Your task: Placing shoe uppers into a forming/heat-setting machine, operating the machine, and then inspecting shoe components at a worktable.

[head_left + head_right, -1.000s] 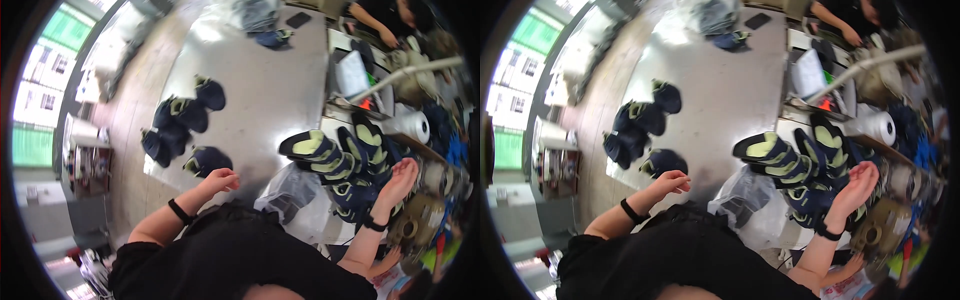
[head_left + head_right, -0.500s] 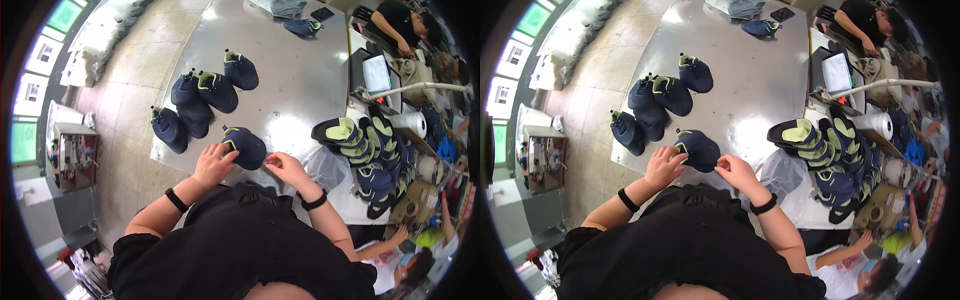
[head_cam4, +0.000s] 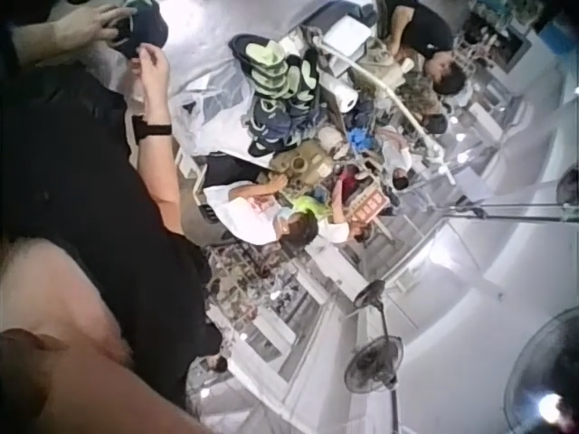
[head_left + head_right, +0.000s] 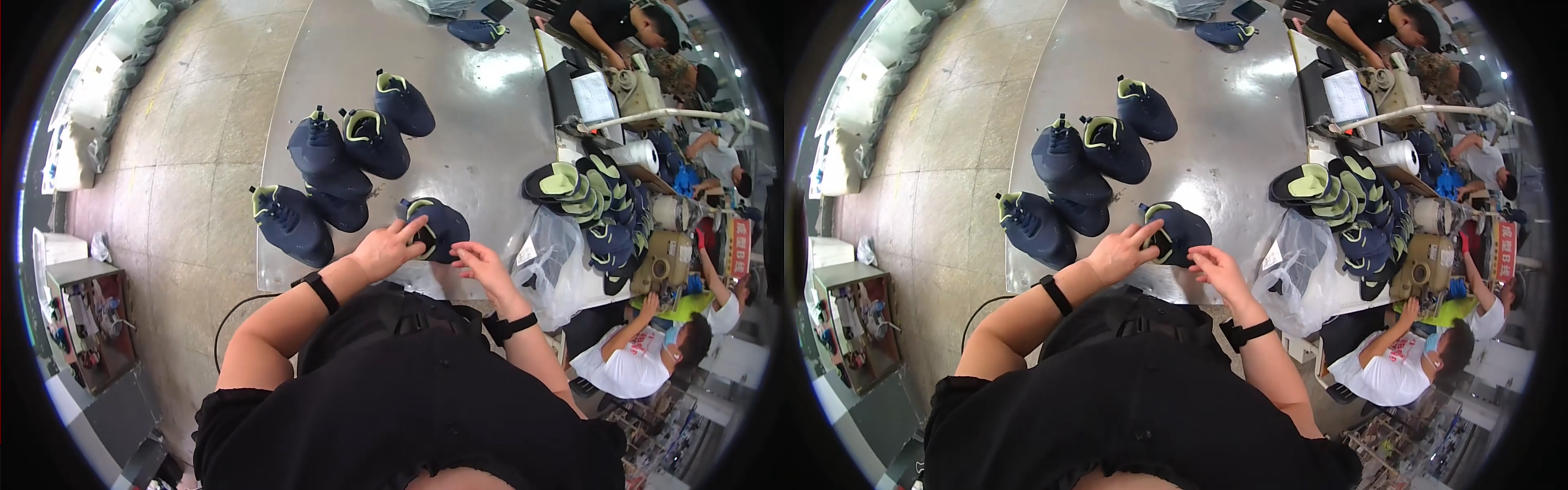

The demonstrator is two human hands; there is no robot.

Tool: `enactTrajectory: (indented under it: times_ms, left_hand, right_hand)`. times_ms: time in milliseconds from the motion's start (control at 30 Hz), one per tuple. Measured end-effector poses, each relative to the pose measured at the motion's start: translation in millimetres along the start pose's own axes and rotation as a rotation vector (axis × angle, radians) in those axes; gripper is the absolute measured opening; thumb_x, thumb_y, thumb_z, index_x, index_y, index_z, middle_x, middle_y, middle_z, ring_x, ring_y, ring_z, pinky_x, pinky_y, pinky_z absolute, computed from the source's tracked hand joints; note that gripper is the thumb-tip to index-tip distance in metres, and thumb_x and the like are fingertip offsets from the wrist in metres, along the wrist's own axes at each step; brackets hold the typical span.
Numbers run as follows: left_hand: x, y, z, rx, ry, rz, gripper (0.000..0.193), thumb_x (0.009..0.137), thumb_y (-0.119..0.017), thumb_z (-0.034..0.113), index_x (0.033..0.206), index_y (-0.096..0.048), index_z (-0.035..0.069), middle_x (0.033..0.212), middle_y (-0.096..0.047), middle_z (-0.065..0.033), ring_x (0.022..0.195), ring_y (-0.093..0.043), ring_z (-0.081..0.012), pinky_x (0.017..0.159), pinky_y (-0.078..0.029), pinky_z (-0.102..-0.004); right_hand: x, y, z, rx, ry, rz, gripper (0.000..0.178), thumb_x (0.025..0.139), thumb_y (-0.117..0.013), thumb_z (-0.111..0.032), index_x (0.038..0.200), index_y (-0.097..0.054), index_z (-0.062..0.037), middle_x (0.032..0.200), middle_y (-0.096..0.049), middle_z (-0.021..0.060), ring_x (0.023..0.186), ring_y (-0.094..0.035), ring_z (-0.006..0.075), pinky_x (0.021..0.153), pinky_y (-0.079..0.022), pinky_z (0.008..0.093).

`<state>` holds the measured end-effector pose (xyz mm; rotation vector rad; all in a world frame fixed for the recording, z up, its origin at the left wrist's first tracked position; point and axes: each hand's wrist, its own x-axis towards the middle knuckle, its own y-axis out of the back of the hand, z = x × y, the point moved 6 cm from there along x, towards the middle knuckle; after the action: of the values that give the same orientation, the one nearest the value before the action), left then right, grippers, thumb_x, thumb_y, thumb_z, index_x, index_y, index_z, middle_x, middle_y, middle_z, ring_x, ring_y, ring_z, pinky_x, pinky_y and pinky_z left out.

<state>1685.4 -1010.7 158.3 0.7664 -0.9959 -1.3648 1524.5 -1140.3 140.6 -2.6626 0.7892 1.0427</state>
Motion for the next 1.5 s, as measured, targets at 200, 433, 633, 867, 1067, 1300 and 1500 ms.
enactTrajectory:
  times_ms: [200,433,633,867,1067,1300,1500]
  left_hand:
    - [-21.0,27.8,-32.9,-1.21,0.515,0.261,0.018,0.093,-0.064,0.017,0.101,-0.05,0.008,0.12,-0.059,-0.0096,0.09,-0.068,-0.0199,0.073,-0.055,-0.0293]
    - [-26.4,44.0,-10.0,-2.308,0.407,0.07,0.035,0.104,-0.04,0.025,0.135,-0.041,0.008,0.121,-0.06,-0.0155,0.103,-0.066,-0.0315,0.084,-0.058,-0.0343]
    - [-27.2,45.5,-5.3,-2.349,0.513,-0.025,0.039,0.104,-0.04,0.029,0.137,-0.04,0.009,0.126,-0.056,-0.0155,0.109,-0.062,-0.0346,0.087,-0.056,-0.0393]
    - [-15.3,39.0,0.4,-1.872,0.653,-0.005,0.053,0.1,-0.04,0.041,0.132,-0.042,0.0,0.124,-0.056,-0.0166,0.106,-0.062,-0.0359,0.086,-0.054,-0.0446]
    - [-6.4,16.2,14.8,-2.223,0.643,-0.179,0.044,0.097,-0.037,0.023,0.131,-0.042,-0.003,0.12,-0.057,-0.0195,0.103,-0.063,-0.039,0.086,-0.053,-0.0465]
    - [3.3,-12.2,-3.5,-1.948,0.846,0.152,0.036,0.1,-0.039,0.024,0.129,-0.047,0.004,0.115,-0.061,-0.0111,0.098,-0.065,-0.0253,0.08,-0.057,-0.0406]
    - [7.7,-16.4,7.8,-1.853,0.909,0.051,0.03,0.103,-0.042,0.029,0.125,-0.049,0.009,0.116,-0.059,-0.0067,0.101,-0.061,-0.0187,0.084,-0.055,-0.0395]
  right_hand:
    - [-34.5,13.3,-45.2,0.167,0.335,0.375,0.023,0.097,-0.056,-0.023,0.111,-0.063,-0.0061,0.103,-0.065,0.0025,0.084,-0.057,0.0094,0.07,-0.045,0.0241]
    - [-47.1,-45.3,-107.7,0.322,0.371,0.158,0.045,0.097,-0.055,-0.042,0.125,-0.054,-0.0065,0.108,-0.061,0.002,0.084,-0.057,0.0073,0.062,-0.045,0.0211]
    - [-42.9,-49.9,-117.3,0.124,0.44,0.275,0.026,0.098,-0.054,-0.019,0.117,-0.056,-0.0019,0.092,-0.065,0.0028,0.074,-0.058,0.0065,0.061,-0.048,0.0235]
    - [-48.2,-52.1,-118.5,-0.232,0.685,0.391,0.033,0.094,-0.055,-0.01,0.123,-0.052,0.0063,0.106,-0.064,0.0134,0.092,-0.061,0.016,0.074,-0.051,0.0277]
    - [-48.8,-60.6,-125.1,-0.015,0.556,0.162,0.052,0.09,-0.06,-0.015,0.135,-0.041,0.0049,0.122,-0.057,0.0155,0.11,-0.056,0.0195,0.092,-0.047,0.0326]
    - [-46.2,-72.7,-100.7,-0.392,0.658,0.301,0.06,0.082,-0.06,-0.007,0.137,-0.038,0.0032,0.124,-0.055,0.0225,0.114,-0.056,0.035,0.097,-0.045,0.0394]
    - [-31.8,-58.0,-97.7,-0.506,0.594,0.522,0.038,0.085,-0.057,-0.011,0.12,-0.05,0.0017,0.104,-0.063,0.0262,0.098,-0.061,0.0438,0.084,-0.049,0.0458]
